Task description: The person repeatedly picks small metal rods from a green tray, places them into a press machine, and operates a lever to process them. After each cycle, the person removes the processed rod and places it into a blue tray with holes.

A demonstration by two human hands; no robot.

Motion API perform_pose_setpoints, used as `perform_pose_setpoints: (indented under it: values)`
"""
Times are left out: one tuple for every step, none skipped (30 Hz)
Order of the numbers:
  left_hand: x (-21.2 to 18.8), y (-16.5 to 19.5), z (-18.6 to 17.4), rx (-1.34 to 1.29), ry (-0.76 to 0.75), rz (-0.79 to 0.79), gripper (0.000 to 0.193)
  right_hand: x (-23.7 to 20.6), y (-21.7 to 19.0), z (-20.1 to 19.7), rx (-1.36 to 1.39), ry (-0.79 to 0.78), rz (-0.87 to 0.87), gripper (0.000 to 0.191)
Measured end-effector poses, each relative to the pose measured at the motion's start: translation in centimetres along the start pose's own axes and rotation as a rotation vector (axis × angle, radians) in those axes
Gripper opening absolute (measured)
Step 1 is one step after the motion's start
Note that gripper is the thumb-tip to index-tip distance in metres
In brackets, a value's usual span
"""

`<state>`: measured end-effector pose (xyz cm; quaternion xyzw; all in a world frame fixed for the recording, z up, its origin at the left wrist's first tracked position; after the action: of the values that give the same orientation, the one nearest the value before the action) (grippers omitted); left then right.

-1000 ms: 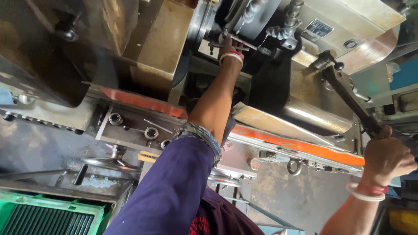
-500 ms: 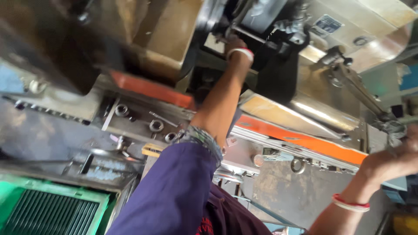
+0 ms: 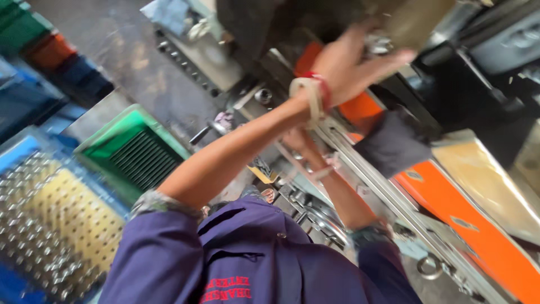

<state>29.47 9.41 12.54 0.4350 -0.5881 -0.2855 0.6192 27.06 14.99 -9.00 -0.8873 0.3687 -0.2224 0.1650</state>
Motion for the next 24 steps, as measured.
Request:
perform_pose_setpoints:
  values:
    - [-1.1,-2.0,-3.7,0.075,0.01,-0.127,0.068,1.3,0.7,1.8,0.108,-0.078,0.147,0.049]
    - [-2.4,-4.2,-7.2,0.145,0.019,-0.255,0.063,1.9,1.1,3.3,0.117,-0.133,0.281,0.051]
    - [-3.8,-5.4,-11.1,0.15,0.102,-0.244,0.052,1.7,1.6,4.7,0.112,-0.184,0.409,0.052]
    - [-5.5,-6.7,-14.8,0.158,0.186,-0.231,0.042,1.1,2.6,5.8,0.064,-0.223,0.584,0.064]
    - [-7.3,-8.2,-18.1,0.154,0.234,-0.208,0.035,1.2,1.7,7.0,0.07,-0.253,0.551,0.07]
    - [-8.9,-9.7,-20.8,0.14,0.278,-0.178,0.028,1.2,1.0,7.6,0.067,-0.275,0.522,0.077]
    - [-10.9,-11.9,-23.6,0.185,0.35,-0.242,0.027,1.2,-0.1,8.4,0.058,-0.301,0.488,0.083]
    - [-13.2,-14.0,-26.0,0.226,0.421,-0.314,0.026,1.4,-1.1,8.9,-0.012,-0.321,0.435,0.067]
    - [-15.3,-15.6,-27.9,0.244,0.482,-0.359,0.026,1.5,-2.1,9.3,-0.08,-0.343,0.384,0.053]
    - [-17.1,-17.0,-29.8,0.266,0.544,-0.401,0.027,2.0,-3.4,9.8,-0.143,-0.361,0.329,0.044]
    - [-19.1,-19.2,-30.7,0.145,0.575,-0.527,0.029,2.7,-5.1,9.8,0.023,-0.293,0.299,0.036]
    - [-21.2,-21.0,-31.1,0.018,0.603,-0.65,0.032,3.4,-7.0,9.9,0.19,-0.228,0.268,0.031]
    - [-23.0,-22.5,-31.3,-0.113,0.627,-0.77,0.035,4.1,-9.0,9.9,0.358,-0.165,0.239,0.032]
    - [-23.6,-22.4,-32.0,-0.117,0.633,-0.741,0.035,4.6,-10.7,10.3,0.562,-0.14,0.257,0.032]
    - [-24.0,-22.0,-32.6,-0.121,0.636,-0.715,0.035,5.1,-12.4,10.8,0.765,-0.115,0.281,0.032]
    - [-24.2,-21.5,-33.1,-0.123,0.637,-0.688,0.035,5.5,-14.0,11.3,0.969,-0.087,0.308,0.032]
    - [-24.6,-21.1,-33.6,-0.147,0.654,-0.677,0.036,5.8,-15.5,11.9,1.019,-0.102,0.321,0.033]
    - [-24.7,-20.8,-34.0,-0.171,0.67,-0.663,0.036,6.1,-16.8,12.4,1.068,-0.114,0.334,0.034]
    - [-24.9,-20.3,-34.4,-0.197,0.684,-0.648,0.036,6.3,-17.8,12.8,1.116,-0.125,0.348,0.035]
    - [-25.2,-19.4,-35.1,-0.105,0.704,-0.64,0.036,6.4,-18.4,13.3,1.172,-0.133,0.388,0.036]
    - [-25.6,-18.6,-35.8,-0.015,0.724,-0.632,0.037,6.4,-18.9,14.0,1.226,-0.141,0.429,0.037]
    - [-26.0,-17.7,-36.5,0.075,0.746,-0.625,0.037,6.3,-19.1,14.6,1.28,-0.153,0.471,0.038]
    - [-25.9,-16.4,-37.1,0.141,0.753,-0.532,0.036,6.0,-19.5,15.6,1.343,-0.18,0.524,0.037]
    - [-25.9,-15.1,-37.7,0.209,0.758,-0.439,0.035,5.6,-19.8,16.6,1.407,-0.208,0.579,0.036]
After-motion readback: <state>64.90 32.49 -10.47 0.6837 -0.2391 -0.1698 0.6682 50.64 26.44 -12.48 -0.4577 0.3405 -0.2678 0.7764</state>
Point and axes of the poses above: each hand's wrist, its own x-axis towards the middle knuckle, its own z-axis out of the palm, y = z × x, the point moved 10 cm from there along x, towards the middle knuckle, and after that the axes turned 2 degrees about y, right-handed, at the moved point
